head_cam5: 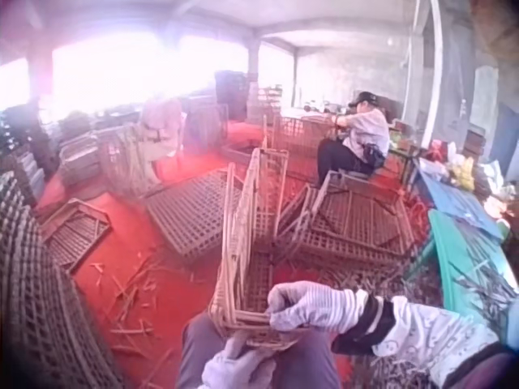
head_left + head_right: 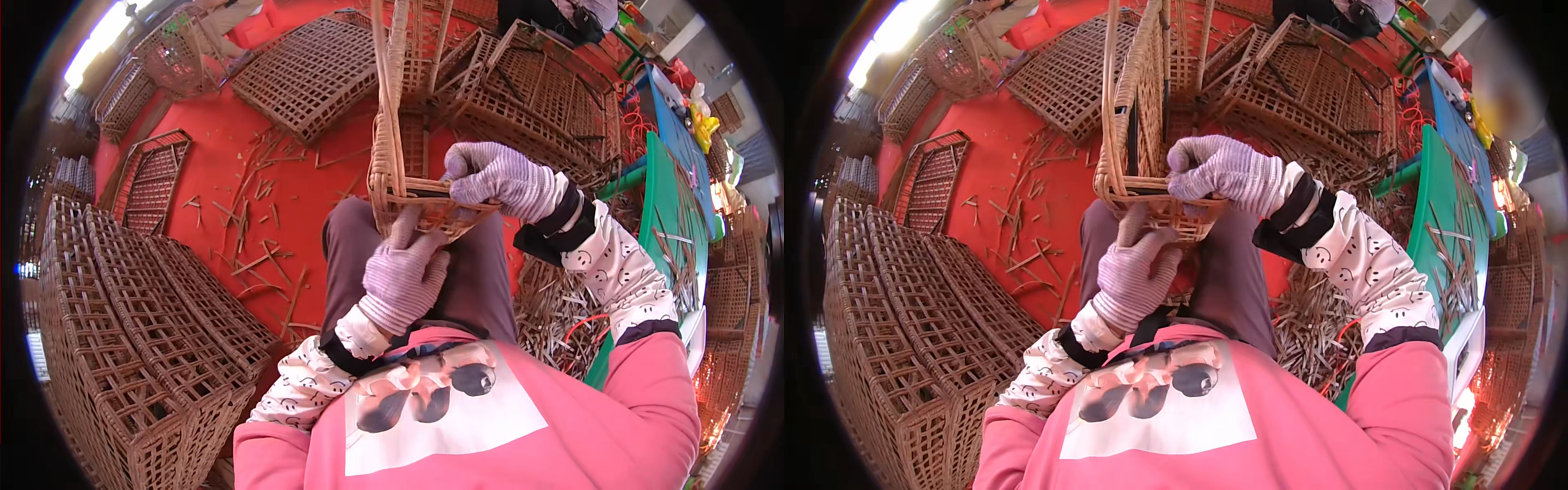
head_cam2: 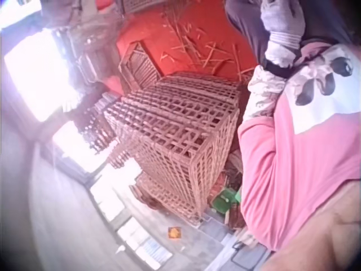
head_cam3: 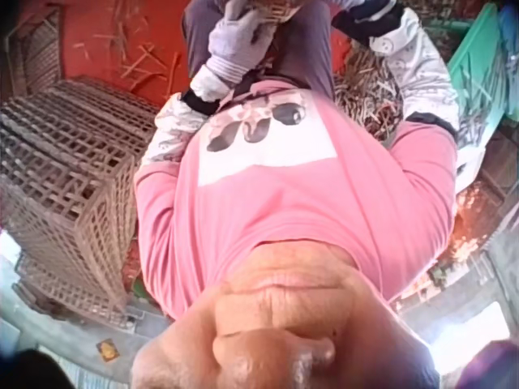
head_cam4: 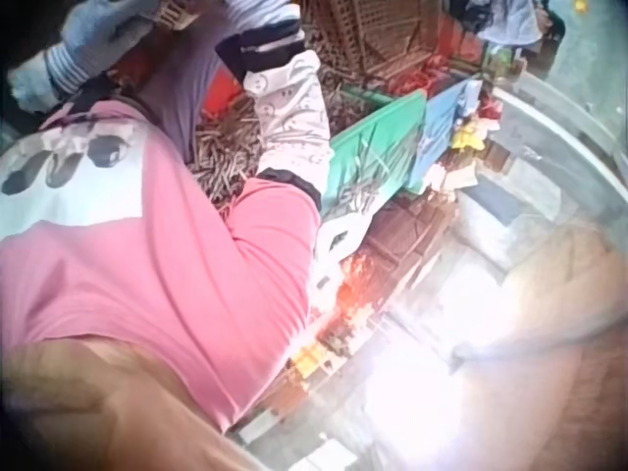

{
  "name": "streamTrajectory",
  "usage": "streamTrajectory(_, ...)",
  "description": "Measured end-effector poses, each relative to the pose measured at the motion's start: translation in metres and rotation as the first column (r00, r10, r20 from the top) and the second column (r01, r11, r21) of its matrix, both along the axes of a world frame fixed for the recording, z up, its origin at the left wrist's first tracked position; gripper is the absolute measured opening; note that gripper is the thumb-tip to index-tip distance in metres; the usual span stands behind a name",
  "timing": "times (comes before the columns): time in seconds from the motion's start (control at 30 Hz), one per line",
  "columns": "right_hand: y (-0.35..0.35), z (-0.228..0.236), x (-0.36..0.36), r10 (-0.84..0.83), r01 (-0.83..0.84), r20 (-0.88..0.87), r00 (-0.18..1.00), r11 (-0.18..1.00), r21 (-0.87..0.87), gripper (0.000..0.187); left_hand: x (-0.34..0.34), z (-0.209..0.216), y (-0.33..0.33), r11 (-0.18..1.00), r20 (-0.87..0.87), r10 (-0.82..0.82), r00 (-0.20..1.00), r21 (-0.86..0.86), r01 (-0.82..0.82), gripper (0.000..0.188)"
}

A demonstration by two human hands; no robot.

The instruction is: The recorder is weaving and securing bamboo strips to a furniture frame using hands, pliers, and a staple gun.

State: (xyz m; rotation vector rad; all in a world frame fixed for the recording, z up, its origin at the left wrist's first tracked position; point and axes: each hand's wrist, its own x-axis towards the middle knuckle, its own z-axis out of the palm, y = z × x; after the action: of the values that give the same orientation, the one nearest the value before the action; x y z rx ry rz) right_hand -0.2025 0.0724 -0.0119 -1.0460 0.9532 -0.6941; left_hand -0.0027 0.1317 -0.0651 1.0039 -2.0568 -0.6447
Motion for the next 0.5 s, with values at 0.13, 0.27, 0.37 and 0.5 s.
streamTrajectory(0.13, -0.001, -0.002, 0.002, 0.030, -0.030, 0.049, 0.998, 1.000, 0.000, 0.022, 0.007, 0.000, -0.004, 0.969, -0.281, 0.069, 0.957, 0.247, 0.003, 0.026)
streamTrajectory(0.27, 0.002, -0.003, 0.005, 0.028, -0.028, 0.026, 0.999, 0.999, 0.014, 0.021, 0.004, -0.013, -0.003, 0.900, -0.433, 0.146, 0.889, 0.432, 0.062, 0.027)
streamTrajectory(0.37, 0.004, -0.002, 0.001, 0.029, -0.030, -0.043, 0.999, 0.999, -0.018, 0.019, 0.011, 0.023, 0.006, 0.772, -0.400, 0.055, 0.915, 0.599, 0.215, 0.030)
streamTrajectory(0.5, -0.003, 0.005, 0.003, 0.062, -0.066, -0.135, 0.989, 0.997, -0.031, 0.017, 0.032, 0.002, -0.002, 0.875, -0.420, -0.345, 0.840, 0.182, 0.450, 0.046)
